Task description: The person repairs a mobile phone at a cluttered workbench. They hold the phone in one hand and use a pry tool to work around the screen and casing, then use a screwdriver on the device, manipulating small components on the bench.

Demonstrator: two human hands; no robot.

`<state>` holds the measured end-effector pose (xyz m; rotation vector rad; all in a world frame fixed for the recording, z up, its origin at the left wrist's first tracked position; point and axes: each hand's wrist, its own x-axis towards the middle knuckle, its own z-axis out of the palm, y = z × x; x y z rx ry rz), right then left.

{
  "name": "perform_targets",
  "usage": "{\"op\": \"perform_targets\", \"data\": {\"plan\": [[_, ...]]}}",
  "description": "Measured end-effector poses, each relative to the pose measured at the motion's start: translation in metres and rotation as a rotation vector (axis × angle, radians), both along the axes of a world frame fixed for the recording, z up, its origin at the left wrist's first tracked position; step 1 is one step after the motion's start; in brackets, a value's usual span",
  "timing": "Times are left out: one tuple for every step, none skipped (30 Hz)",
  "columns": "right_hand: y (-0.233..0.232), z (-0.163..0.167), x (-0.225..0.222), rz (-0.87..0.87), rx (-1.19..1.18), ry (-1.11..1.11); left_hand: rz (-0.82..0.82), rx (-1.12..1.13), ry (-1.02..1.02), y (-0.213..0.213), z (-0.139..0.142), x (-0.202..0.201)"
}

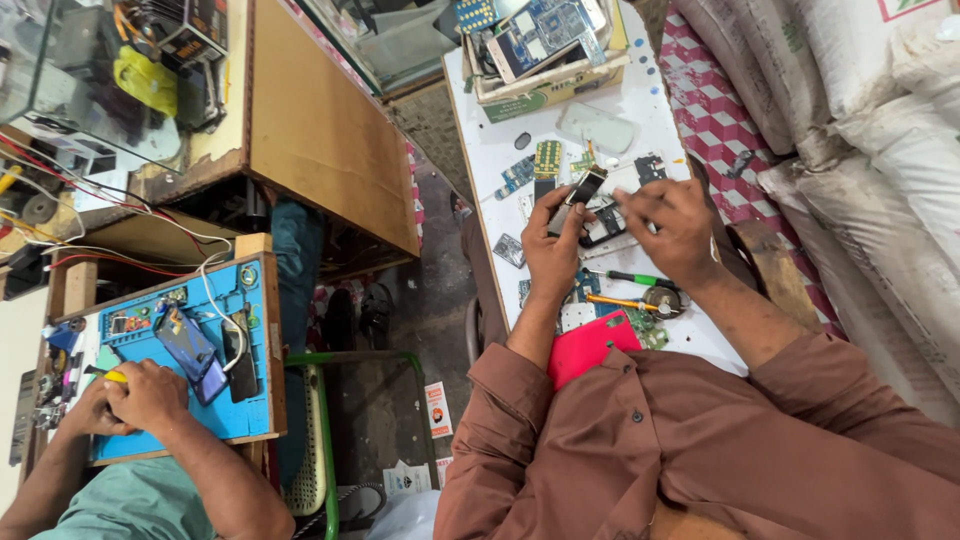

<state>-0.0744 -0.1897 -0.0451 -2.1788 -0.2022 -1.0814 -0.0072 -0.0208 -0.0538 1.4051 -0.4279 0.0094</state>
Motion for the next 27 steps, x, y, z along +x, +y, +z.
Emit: {"op": "perform_targets", "data": {"plan": [[-0.001,0.0,0.0,-0.022,0.108,0.02,-0.001,0.018,-0.016,0.0,-0.001,0.0],[-0.001,0.0,-0.002,-0.045,0.218,0.038,-0.001,0.037,-0.033,0.0,-0.002,-0.002],[-0.002,0.001,-0.004,-0.052,0.17,0.043,0.003,0.037,-0.027,-0.001,-0.002,-0.003],[-0.002,0.003,-0.004,-0.059,0.121,0.045,0.008,0.037,-0.023,-0.001,-0.002,-0.003],[-0.001,0.004,-0.005,-0.065,0.075,0.047,0.013,0.04,-0.019,-0.001,-0.001,-0.004],[0.0,0.006,-0.006,-0.04,0.022,0.016,0.013,0.021,0.0,-0.001,0.0,-0.004],[0.001,0.008,-0.006,-0.018,-0.033,-0.017,0.01,0.001,0.016,-0.002,0.0,-0.005],[0.002,0.01,-0.006,0.003,-0.09,-0.049,0.006,-0.02,0.034,-0.003,0.001,-0.004],[0.002,0.011,-0.007,-0.036,-0.07,-0.03,0.01,0.0,0.029,-0.004,0.002,-0.004],[0.002,0.013,-0.007,-0.075,-0.05,-0.007,0.014,0.022,0.026,-0.004,0.002,-0.004],[0.002,0.014,-0.007,-0.114,-0.03,0.018,0.018,0.043,0.027,-0.004,0.002,-0.004],[0.002,0.014,-0.007,-0.086,-0.038,0.011,0.013,0.029,0.029,-0.004,0.001,-0.004],[0.002,0.014,-0.007,-0.057,-0.046,0.004,0.01,0.015,0.031,-0.004,0.001,-0.003],[0.003,0.014,-0.006,-0.026,-0.053,-0.005,0.008,0.002,0.032,-0.003,0.0,-0.003],[0.003,0.013,-0.005,-0.011,-0.066,-0.009,0.003,-0.002,0.029,-0.003,-0.001,-0.002],[0.003,0.013,-0.004,0.005,-0.078,-0.016,-0.002,-0.004,0.025,-0.002,-0.001,-0.001],[0.004,0.012,-0.004,0.02,-0.088,-0.024,-0.007,-0.006,0.02,0.0,-0.002,-0.001],[0.004,0.011,-0.003,-0.009,-0.046,-0.03,0.0,0.004,0.025,0.0,-0.002,-0.001],[0.003,0.011,-0.004,-0.04,-0.004,-0.035,0.006,0.012,0.031,0.0,-0.002,-0.001],[0.003,0.011,-0.004,-0.071,0.035,-0.041,0.011,0.018,0.038,0.0,-0.002,-0.001],[0.003,0.011,-0.004,-0.06,-0.008,-0.031,0.009,0.022,0.033,0.0,-0.001,-0.001],[0.004,0.01,-0.004,-0.047,-0.052,-0.022,0.009,0.025,0.028,0.0,-0.001,-0.001],[0.005,0.01,-0.003,-0.033,-0.095,-0.014,0.011,0.03,0.022,0.001,0.0,-0.001],[0.006,0.01,-0.003,-0.028,-0.109,-0.013,0.008,0.015,0.019,0.001,0.0,-0.001],[0.006,0.01,-0.003,-0.021,-0.123,-0.013,0.006,0.001,0.016,0.002,0.0,-0.001],[0.006,0.011,-0.002,-0.014,-0.135,-0.013,0.005,-0.011,0.012,0.002,0.001,-0.001],[0.007,0.011,-0.002,-0.033,-0.086,0.005,0.008,-0.005,0.016,0.002,0.001,-0.001]]}}
